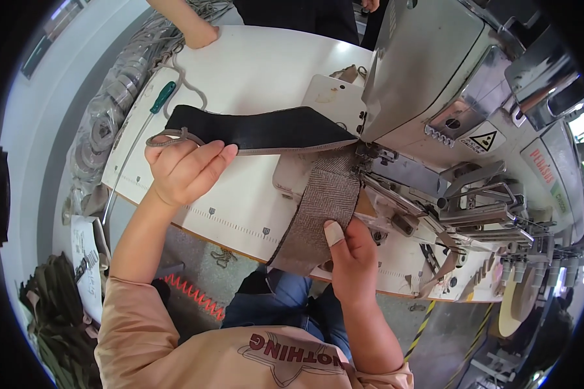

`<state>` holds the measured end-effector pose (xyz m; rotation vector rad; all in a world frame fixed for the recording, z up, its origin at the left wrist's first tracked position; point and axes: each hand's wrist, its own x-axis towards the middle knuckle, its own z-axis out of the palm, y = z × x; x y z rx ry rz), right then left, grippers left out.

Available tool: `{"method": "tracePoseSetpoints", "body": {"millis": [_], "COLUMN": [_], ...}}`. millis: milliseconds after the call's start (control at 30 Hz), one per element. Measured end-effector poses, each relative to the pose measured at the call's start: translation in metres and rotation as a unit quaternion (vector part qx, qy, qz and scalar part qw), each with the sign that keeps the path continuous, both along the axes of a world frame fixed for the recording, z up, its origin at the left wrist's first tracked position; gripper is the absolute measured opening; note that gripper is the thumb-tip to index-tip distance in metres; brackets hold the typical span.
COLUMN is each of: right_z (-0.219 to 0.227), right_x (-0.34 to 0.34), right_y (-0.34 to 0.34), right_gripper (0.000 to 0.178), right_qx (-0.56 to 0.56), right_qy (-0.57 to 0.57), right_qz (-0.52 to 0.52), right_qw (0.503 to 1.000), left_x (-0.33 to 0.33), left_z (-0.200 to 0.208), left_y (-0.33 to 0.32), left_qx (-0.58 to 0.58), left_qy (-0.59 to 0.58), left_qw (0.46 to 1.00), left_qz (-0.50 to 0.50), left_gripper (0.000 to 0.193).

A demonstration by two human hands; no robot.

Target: Operate an industrial sewing machine to join pieces of fabric.

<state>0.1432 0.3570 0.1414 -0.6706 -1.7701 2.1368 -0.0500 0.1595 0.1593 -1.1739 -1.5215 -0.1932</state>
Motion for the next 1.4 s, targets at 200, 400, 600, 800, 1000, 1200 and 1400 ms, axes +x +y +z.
{"method": "tracePoseSetpoints", "body": {"millis": [200, 400, 600, 800, 1000, 1200, 1400], "right_z": [0.0, -0.001, -0.003, -0.002, -0.005, -0.003, -0.015], "right_x": [0.0, 0.001, 0.002, 0.002, 0.006, 0.006, 0.004], "right_y": [0.002, 0.003, 0.003, 0.001, 0.006, 0.006, 0.005], "right_gripper": [0.012, 0.012, 0.012, 0.012, 0.013, 0.014, 0.012], "right_qx": [-0.001, 0.01, 0.013, 0.002, -0.036, -0.008, -0.02], "right_qy": [0.006, 0.014, 0.012, 0.01, 0.004, -0.002, 0.013], "right_qz": [0.011, 0.015, 0.013, 0.011, 0.018, 0.024, -0.013], "right_qw": [1.0, 1.0, 1.0, 1.0, 0.999, 1.0, 1.0], "left_x": [-0.002, -0.002, 0.002, -0.001, -0.002, 0.008, 0.008], "left_z": [-0.002, 0.0, -0.003, -0.001, 0.003, 0.003, 0.008], "left_y": [-0.002, -0.008, -0.01, -0.017, -0.03, -0.036, -0.044], "left_qx": [0.012, 0.004, 0.002, 0.007, 0.035, 0.03, 0.044], "left_qy": [-0.004, -0.031, -0.059, -0.072, -0.035, -0.021, -0.033], "left_qw": [1.0, 0.999, 0.998, 0.996, 0.997, 0.997, 0.995], "left_qz": [-0.003, 0.026, 0.037, 0.05, 0.064, 0.07, 0.083], "left_gripper": [0.016, 0.016, 0.024, 0.024, 0.016, 0.019, 0.02]}}
